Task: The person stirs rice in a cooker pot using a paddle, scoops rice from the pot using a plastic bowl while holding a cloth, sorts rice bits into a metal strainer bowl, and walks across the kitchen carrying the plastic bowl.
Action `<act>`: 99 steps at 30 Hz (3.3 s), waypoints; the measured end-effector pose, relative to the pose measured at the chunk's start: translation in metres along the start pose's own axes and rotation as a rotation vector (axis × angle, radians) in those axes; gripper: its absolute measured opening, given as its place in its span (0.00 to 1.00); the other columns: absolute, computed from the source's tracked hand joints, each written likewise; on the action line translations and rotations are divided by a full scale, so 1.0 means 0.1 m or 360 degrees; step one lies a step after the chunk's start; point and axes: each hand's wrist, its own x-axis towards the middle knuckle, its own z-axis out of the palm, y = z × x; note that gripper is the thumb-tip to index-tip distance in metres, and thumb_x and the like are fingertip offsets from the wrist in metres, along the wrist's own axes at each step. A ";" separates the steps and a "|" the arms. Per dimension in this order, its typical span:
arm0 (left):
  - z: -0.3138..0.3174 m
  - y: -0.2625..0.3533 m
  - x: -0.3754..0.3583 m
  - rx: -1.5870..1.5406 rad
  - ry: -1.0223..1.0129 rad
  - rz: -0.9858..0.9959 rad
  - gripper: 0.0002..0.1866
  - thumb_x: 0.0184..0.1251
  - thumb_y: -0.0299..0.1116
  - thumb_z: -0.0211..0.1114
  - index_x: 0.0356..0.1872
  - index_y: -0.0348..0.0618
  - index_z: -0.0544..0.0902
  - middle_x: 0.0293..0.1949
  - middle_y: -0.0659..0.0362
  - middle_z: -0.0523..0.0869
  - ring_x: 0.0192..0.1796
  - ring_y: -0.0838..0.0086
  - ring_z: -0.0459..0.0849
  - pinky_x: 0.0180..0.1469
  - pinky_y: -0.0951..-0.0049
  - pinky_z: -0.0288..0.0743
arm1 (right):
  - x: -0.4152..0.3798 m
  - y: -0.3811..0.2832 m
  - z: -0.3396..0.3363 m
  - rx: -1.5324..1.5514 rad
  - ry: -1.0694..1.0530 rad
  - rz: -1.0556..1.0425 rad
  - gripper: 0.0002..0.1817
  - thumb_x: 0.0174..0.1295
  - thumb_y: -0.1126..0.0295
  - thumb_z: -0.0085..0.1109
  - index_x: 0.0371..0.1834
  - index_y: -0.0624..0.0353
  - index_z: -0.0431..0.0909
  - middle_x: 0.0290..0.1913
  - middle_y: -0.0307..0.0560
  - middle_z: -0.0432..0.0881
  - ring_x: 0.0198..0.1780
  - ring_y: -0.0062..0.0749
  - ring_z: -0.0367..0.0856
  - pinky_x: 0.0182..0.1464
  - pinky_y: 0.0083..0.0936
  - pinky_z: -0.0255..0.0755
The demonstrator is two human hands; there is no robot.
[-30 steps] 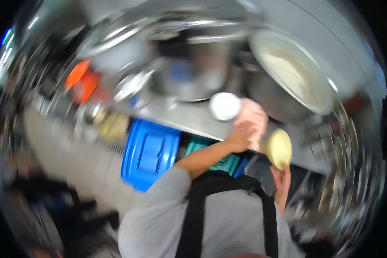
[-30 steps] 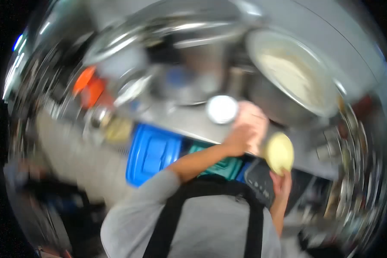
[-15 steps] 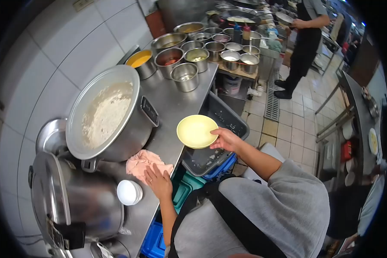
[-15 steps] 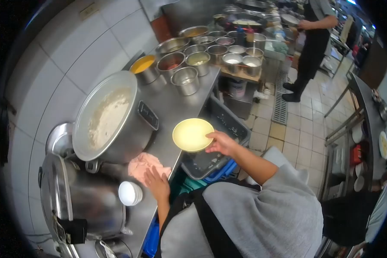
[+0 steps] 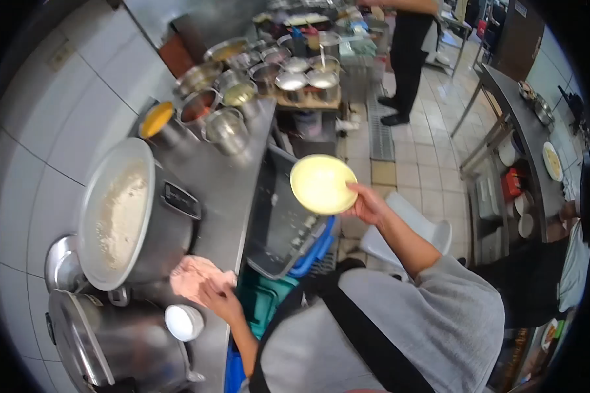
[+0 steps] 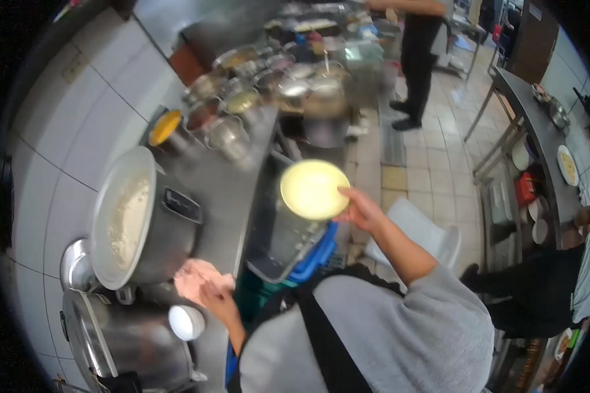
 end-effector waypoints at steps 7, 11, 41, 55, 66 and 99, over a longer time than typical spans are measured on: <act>0.17 0.91 -0.02 -0.0203 -0.0129 0.0085 0.18 0.66 0.34 0.60 0.54 0.36 0.78 0.61 0.45 0.73 0.63 0.53 0.71 0.64 0.59 0.64 | -0.61 -0.76 -0.97 0.0034 0.0493 -0.0549 0.23 0.68 0.57 0.52 0.57 0.63 0.70 0.45 0.51 0.83 0.40 0.36 0.86 0.37 0.33 0.84; 0.39 1.31 -0.02 -0.0347 -0.0404 0.0346 0.16 0.67 0.32 0.59 0.53 0.35 0.79 0.59 0.47 0.74 0.61 0.57 0.74 0.60 0.65 0.71 | -1.29 -0.98 -1.54 0.0019 0.0855 -0.0819 0.21 0.67 0.61 0.52 0.58 0.64 0.68 0.46 0.51 0.82 0.40 0.36 0.85 0.39 0.32 0.84; 0.69 2.81 -1.01 -0.0417 -0.1668 0.0663 0.11 0.66 0.34 0.61 0.43 0.41 0.85 0.41 0.49 0.86 0.42 0.59 0.86 0.46 0.65 0.78 | -1.68 2.28 -5.89 -0.0638 0.2292 0.0037 0.33 0.62 0.46 0.56 0.60 0.64 0.73 0.55 0.55 0.78 0.52 0.43 0.77 0.54 0.41 0.70; 1.91 4.71 -2.49 -0.0467 -0.2428 0.1022 0.16 0.63 0.41 0.64 0.48 0.43 0.83 0.37 0.51 0.88 0.37 0.63 0.88 0.41 0.67 0.80 | -2.44 -0.66 -4.03 -0.0366 0.0822 0.0044 0.23 0.69 0.53 0.50 0.59 0.57 0.76 0.47 0.43 0.83 0.44 0.26 0.83 0.42 0.30 0.77; 2.92 6.55 -2.34 -0.1634 -0.2797 0.0506 0.28 0.71 0.38 0.58 0.68 0.43 0.62 0.57 0.54 0.77 0.55 0.62 0.80 0.51 0.62 0.78 | -2.57 -2.29 -4.67 -0.0174 0.0822 -0.0290 0.24 0.68 0.56 0.53 0.64 0.51 0.69 0.50 0.41 0.80 0.49 0.28 0.81 0.44 0.26 0.77; 2.07 7.45 -3.16 0.0079 -0.1343 -0.0773 0.27 0.63 0.47 0.61 0.60 0.44 0.72 0.54 0.48 0.79 0.55 0.53 0.79 0.54 0.56 0.75 | -0.57 -4.47 -4.92 -0.0628 -0.0291 0.0442 0.28 0.65 0.68 0.53 0.67 0.63 0.60 0.61 0.51 0.72 0.60 0.41 0.74 0.61 0.37 0.71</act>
